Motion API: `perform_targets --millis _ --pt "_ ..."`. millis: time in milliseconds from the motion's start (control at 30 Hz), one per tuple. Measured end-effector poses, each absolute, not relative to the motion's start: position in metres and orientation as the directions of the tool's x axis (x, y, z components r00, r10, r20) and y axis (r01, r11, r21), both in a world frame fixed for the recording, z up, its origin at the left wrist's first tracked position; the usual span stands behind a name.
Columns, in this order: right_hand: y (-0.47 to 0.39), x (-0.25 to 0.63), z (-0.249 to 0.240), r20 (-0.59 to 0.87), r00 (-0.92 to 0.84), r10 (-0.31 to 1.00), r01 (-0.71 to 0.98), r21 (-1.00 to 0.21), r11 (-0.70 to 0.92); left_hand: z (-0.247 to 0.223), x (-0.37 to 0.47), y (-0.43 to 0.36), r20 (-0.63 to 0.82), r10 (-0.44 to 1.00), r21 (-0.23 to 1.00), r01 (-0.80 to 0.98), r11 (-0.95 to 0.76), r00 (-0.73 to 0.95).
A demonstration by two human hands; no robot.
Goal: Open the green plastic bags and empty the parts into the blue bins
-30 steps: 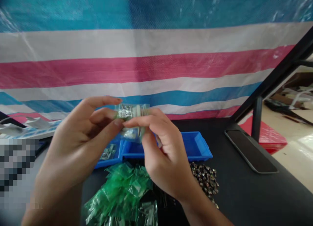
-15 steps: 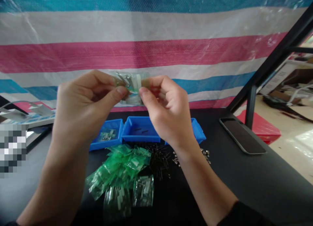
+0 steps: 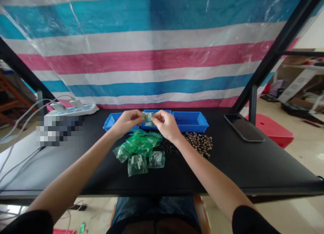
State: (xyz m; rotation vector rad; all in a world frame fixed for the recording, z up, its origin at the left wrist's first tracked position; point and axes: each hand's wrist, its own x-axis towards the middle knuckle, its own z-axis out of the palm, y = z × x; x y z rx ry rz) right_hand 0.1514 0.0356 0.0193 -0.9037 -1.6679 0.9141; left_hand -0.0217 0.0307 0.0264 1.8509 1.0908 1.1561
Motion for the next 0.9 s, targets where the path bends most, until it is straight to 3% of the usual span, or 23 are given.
perform_targets --millis 167,400,500,733,900 --pt "0.021 0.152 -0.006 0.377 -0.263 0.888 0.193 -0.881 0.431 0.007 -0.021 0.016 0.336 0.924 0.830 0.406 -0.382 0.183" --pt "-0.001 0.147 -0.003 0.445 -0.274 0.853 0.199 -0.841 0.503 0.021 -0.022 -0.008 0.545 0.828 0.615 0.608 -0.503 0.133" --pt "-0.009 0.144 0.000 0.480 -0.241 0.844 0.187 -0.830 0.525 0.018 -0.021 -0.010 0.559 0.810 0.550 0.653 -0.520 0.175" --pt "-0.014 0.141 0.002 0.348 -0.222 0.911 -0.034 -0.936 0.350 0.010 -0.013 -0.012 0.533 0.820 0.549 0.652 -0.523 0.209" --pt "0.000 0.146 0.002 0.262 -0.125 0.957 -0.064 -0.965 0.256 0.014 -0.015 -0.010 0.478 0.863 0.696 0.528 -0.486 0.164"
